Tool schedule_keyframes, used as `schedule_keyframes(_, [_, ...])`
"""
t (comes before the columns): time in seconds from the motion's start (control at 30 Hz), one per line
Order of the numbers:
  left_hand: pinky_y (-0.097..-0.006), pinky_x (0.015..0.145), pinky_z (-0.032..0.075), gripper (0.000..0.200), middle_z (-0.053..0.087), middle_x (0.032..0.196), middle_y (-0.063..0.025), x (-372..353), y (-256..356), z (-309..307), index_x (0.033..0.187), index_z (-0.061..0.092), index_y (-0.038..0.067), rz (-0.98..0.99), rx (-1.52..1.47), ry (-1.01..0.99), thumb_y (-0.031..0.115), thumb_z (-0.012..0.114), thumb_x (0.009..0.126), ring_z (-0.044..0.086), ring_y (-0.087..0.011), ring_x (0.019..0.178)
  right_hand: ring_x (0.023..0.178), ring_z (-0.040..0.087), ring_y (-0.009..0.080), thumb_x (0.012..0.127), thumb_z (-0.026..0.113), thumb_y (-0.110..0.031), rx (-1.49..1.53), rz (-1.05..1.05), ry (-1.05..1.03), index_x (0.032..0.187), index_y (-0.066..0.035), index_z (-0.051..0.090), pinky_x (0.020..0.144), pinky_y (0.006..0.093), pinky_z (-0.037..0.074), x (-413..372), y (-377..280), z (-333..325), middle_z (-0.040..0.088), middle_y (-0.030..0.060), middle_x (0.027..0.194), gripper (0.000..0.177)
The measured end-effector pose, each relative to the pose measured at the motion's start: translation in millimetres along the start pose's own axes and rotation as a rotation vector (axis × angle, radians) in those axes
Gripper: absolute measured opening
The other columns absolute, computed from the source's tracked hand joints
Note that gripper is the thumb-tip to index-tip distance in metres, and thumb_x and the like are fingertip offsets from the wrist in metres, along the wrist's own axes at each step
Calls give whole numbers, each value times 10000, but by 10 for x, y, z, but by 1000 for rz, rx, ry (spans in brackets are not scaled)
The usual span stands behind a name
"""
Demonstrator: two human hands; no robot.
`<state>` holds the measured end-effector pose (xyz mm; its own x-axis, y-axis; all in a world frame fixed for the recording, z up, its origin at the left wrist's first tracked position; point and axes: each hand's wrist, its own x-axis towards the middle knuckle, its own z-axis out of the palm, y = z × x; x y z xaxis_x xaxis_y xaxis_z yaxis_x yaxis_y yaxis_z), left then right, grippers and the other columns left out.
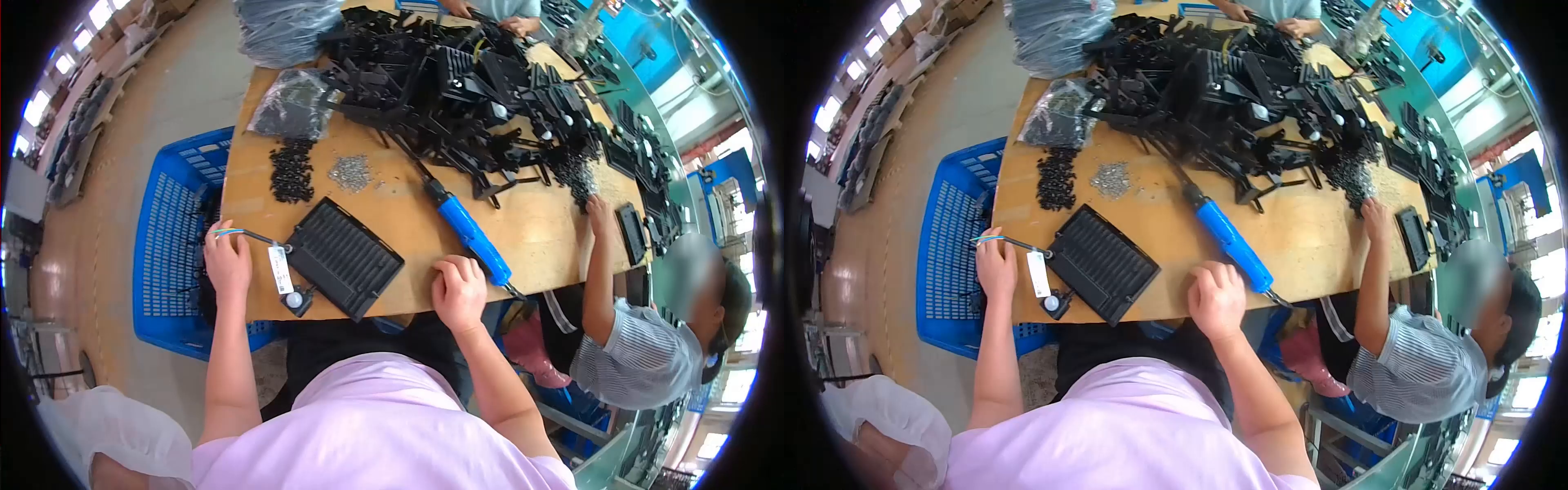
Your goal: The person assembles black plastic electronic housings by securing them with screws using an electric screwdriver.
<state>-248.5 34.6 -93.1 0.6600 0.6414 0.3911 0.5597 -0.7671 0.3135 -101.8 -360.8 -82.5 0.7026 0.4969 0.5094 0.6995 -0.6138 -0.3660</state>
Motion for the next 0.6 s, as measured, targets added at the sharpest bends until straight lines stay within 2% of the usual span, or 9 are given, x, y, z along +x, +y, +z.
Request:
schedule_keyframes(0.2, [-462, 1054, 439, 351, 560, 1362, -165, -3, 39, -42, 1257, 624, 41, -22, -4, -18, 138, 654, 920, 554, -359, 1243, 914, 620, 308, 707, 690, -28, -11, 3, -11, 940, -87, 678, 781, 418, 501, 14, -18, -36, 653, 81, 1001, 241])
schedule_keyframes(0.33, [-465, 1036, 450, 351, 565, 1348, -165, -12, -83, 43, 1248, 625, 41, 50, -2, 25, 139, 658, 913, 557, -370, 1234, 903, 622, 307, 704, 691, -19, -7, -10, 14, 941, -87, 675, 773, 417, 500, 1, -1, 3, 651, 82, 998, 247])
schedule_keyframes(0.43, [-466, 1035, 449, 350, 564, 1351, -166, -14, 4, -23, 1248, 625, 40, 8, -26, 8, 132, 658, 911, 557, -373, 1229, 883, 619, 331, 749, 664, 17, 15, 13, 16, 914, -64, 672, 772, 422, 510, 33, -64, -41, 649, 107, 972, 184])
schedule_keyframes(0.6, [-463, 1040, 449, 355, 556, 1358, -169, -22, 23, -40, 1252, 621, 26, 16, -8, 11, 115, 658, 910, 556, -371, 1228, 884, 615, 325, 737, 671, 13, 13, 19, 7, 914, -65, 667, 775, 419, 508, 31, -68, -51, 646, 107, 974, 192])
